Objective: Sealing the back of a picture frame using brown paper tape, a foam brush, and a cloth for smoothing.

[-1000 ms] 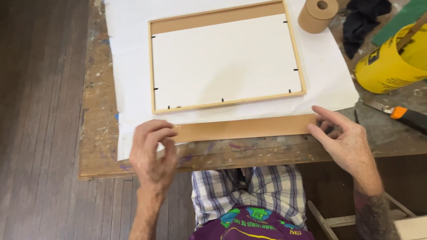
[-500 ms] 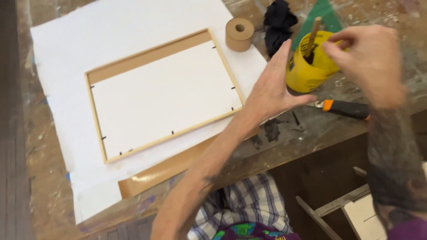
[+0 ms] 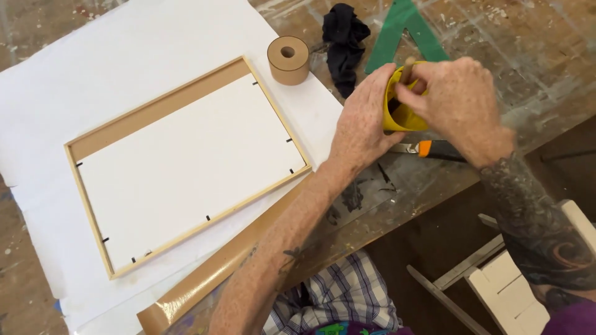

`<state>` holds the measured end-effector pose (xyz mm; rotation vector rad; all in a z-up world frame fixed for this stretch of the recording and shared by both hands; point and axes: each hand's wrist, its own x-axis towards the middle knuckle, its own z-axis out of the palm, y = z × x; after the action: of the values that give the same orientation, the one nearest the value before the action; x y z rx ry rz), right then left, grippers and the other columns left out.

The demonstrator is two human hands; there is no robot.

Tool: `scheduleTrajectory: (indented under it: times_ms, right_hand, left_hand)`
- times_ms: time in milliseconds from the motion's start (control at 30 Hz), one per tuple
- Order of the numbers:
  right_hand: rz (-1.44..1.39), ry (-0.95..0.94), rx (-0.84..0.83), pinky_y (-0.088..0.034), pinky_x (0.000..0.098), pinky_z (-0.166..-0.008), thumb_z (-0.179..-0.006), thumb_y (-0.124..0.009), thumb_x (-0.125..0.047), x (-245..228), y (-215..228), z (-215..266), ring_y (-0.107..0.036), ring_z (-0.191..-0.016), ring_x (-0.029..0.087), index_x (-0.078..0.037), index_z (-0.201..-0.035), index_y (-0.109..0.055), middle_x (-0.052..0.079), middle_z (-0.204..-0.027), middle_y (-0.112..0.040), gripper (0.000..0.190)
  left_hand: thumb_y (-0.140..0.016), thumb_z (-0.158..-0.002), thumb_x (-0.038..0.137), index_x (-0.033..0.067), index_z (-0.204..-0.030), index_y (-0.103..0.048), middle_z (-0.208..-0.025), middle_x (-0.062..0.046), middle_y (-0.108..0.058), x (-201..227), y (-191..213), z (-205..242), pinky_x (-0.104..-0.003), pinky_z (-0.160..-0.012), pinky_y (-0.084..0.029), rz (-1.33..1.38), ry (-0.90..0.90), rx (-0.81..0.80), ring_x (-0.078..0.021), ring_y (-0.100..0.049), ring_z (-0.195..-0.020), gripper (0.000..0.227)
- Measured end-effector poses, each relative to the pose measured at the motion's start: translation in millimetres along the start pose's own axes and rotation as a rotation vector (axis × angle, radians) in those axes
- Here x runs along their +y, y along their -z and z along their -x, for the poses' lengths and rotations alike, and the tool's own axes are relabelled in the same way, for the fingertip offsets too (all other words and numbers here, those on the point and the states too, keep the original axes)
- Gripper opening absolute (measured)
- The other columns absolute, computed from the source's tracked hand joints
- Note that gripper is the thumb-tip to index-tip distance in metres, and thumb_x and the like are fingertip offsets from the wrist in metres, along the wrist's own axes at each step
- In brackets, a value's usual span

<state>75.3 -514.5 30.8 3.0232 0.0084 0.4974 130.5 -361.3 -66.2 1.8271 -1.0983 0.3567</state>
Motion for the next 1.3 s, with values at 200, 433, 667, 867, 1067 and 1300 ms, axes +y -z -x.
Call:
scheduleTrajectory:
  times_ms: [200,433,667,867,1067,1300]
  right_hand:
    - [0.059,0.036,-0.150,-0.065,0.0297,-0.065,-0.107,-0.070,-0.044,6,15,8,-0.074,-0.063,0.010,-0.019,-0.111,-0.076,-0.005,-0.084,-0.078,0.027]
    - [0.363,0.106,-0.072,-0.053,0.0344,-0.052,-0.123,-0.059,-0.054,16,40,17,-0.064,-0.057,0.019,-0.022,-0.099,-0.062,-0.002,-0.065,-0.061,0.040]
    - [0.453,0.144,-0.181,-0.049,0.0321,-0.048,-0.121,-0.053,-0.054,20,29,15,-0.060,-0.054,0.018,-0.019,-0.096,-0.055,-0.003,-0.064,-0.058,0.043]
    - [0.449,0.114,-0.196,-0.051,0.0329,-0.048,-0.120,-0.054,-0.055,22,22,17,-0.064,-0.057,0.020,-0.019,-0.098,-0.057,-0.002,-0.065,-0.061,0.042]
    - [0.465,0.099,-0.210,-0.062,0.0278,-0.055,-0.120,-0.053,-0.056,12,33,12,-0.070,-0.059,0.012,-0.022,-0.104,-0.062,-0.005,-0.071,-0.068,0.039]
    - [-0.602,-0.037,0.049,-0.052,0.0361,-0.056,-0.142,-0.054,-0.001,84,-24,32,-0.070,-0.098,0.037,0.013,-0.142,-0.042,0.031,-0.120,-0.058,0.019]
  left_hand:
    - [-0.104,-0.071,0.026,0.0024,-0.158,-0.022,-0.161,-0.021,-0.041,1,-5,3,-0.049,-0.130,-0.041,-0.074,-0.018,-0.026,-0.0367,-0.045,-0.152,0.121]
    - [-0.103,-0.076,0.025,0.0005,-0.158,-0.023,-0.162,-0.019,-0.040,5,-2,4,-0.048,-0.132,-0.040,-0.102,-0.070,-0.026,-0.0369,-0.044,-0.154,0.118]
    - [-0.103,-0.078,0.027,0.0009,-0.158,-0.024,-0.162,-0.019,-0.041,3,-2,3,-0.048,-0.133,-0.041,-0.112,-0.071,-0.015,-0.0366,-0.045,-0.154,0.116]
    - [-0.099,-0.081,0.026,0.0023,-0.158,-0.025,-0.161,-0.019,-0.042,1,-5,3,-0.048,-0.132,-0.042,-0.096,-0.067,-0.004,-0.0363,-0.046,-0.153,0.110]
    - [-0.100,-0.082,0.038,0.0019,-0.158,-0.022,-0.163,-0.019,-0.040,-5,-16,1,-0.048,-0.137,-0.039,-0.140,-0.063,-0.011,-0.0336,-0.044,-0.156,0.115]
    - [-0.096,-0.081,0.056,0.0049,-0.163,-0.014,-0.169,-0.018,-0.036,-23,-40,2,-0.049,-0.142,-0.038,-0.065,0.046,0.063,-0.0325,-0.041,-0.162,0.127]
